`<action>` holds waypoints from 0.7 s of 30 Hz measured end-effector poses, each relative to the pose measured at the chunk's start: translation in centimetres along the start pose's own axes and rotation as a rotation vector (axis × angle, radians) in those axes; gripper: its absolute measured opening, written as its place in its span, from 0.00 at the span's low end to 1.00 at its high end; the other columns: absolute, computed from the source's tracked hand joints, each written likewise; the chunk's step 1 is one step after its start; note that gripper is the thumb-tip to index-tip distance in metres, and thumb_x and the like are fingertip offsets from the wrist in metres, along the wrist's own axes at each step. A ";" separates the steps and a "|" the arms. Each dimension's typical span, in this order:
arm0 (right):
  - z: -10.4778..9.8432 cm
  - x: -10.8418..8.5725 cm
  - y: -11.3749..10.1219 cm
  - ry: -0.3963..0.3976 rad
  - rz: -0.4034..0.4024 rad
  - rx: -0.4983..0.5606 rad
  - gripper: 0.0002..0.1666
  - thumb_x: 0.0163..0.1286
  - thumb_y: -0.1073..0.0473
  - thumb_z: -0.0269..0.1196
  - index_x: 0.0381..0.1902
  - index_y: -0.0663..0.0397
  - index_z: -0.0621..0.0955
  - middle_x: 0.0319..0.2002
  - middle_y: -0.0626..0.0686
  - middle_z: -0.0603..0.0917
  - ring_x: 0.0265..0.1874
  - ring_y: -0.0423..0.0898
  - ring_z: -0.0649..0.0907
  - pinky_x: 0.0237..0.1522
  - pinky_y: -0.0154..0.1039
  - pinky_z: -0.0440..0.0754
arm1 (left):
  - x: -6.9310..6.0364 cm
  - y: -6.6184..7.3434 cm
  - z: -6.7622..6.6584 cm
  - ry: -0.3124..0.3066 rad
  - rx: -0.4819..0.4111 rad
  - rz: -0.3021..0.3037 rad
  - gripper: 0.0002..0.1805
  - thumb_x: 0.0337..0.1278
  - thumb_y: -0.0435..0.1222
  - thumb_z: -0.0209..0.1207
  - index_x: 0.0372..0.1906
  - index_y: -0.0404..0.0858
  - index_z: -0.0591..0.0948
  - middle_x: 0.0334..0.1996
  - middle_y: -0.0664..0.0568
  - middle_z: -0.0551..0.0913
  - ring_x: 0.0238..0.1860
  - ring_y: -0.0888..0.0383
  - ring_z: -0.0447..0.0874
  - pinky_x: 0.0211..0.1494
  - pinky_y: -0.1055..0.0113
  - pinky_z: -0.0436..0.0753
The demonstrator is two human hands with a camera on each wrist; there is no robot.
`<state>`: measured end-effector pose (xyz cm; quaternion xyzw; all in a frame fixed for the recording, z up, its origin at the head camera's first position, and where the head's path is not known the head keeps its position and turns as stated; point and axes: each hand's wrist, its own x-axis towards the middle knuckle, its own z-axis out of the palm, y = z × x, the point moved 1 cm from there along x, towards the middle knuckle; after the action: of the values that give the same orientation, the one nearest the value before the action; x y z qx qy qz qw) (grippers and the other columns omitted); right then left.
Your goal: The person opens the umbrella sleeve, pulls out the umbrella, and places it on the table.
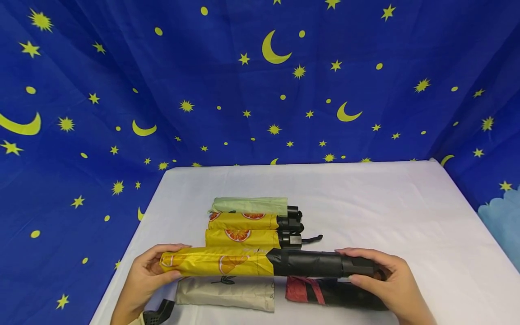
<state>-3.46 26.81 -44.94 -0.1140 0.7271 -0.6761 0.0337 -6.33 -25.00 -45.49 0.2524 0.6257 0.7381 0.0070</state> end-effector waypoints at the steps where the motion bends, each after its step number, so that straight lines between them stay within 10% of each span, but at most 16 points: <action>1: 0.0 -0.1 0.0 0.000 -0.002 0.000 0.25 0.67 0.80 0.62 0.63 0.77 0.75 0.59 0.59 0.84 0.53 0.49 0.86 0.45 0.44 0.88 | 0.0 0.1 0.0 0.005 0.010 -0.001 0.28 0.53 0.10 0.60 0.62 0.16 0.71 0.61 0.38 0.81 0.59 0.47 0.83 0.55 0.60 0.85; 21: -1.8 -1.2 0.4 0.085 0.005 -0.086 0.26 0.67 0.81 0.62 0.63 0.76 0.75 0.59 0.52 0.85 0.53 0.45 0.86 0.44 0.42 0.89 | -1.0 0.3 -1.1 0.026 0.016 0.018 0.30 0.51 0.07 0.58 0.62 0.17 0.71 0.62 0.35 0.80 0.60 0.47 0.82 0.55 0.61 0.85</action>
<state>-2.67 28.81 -45.31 -0.0844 0.7565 -0.6485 -0.0004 -5.83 -26.42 -45.64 0.2485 0.6294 0.7362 -0.0097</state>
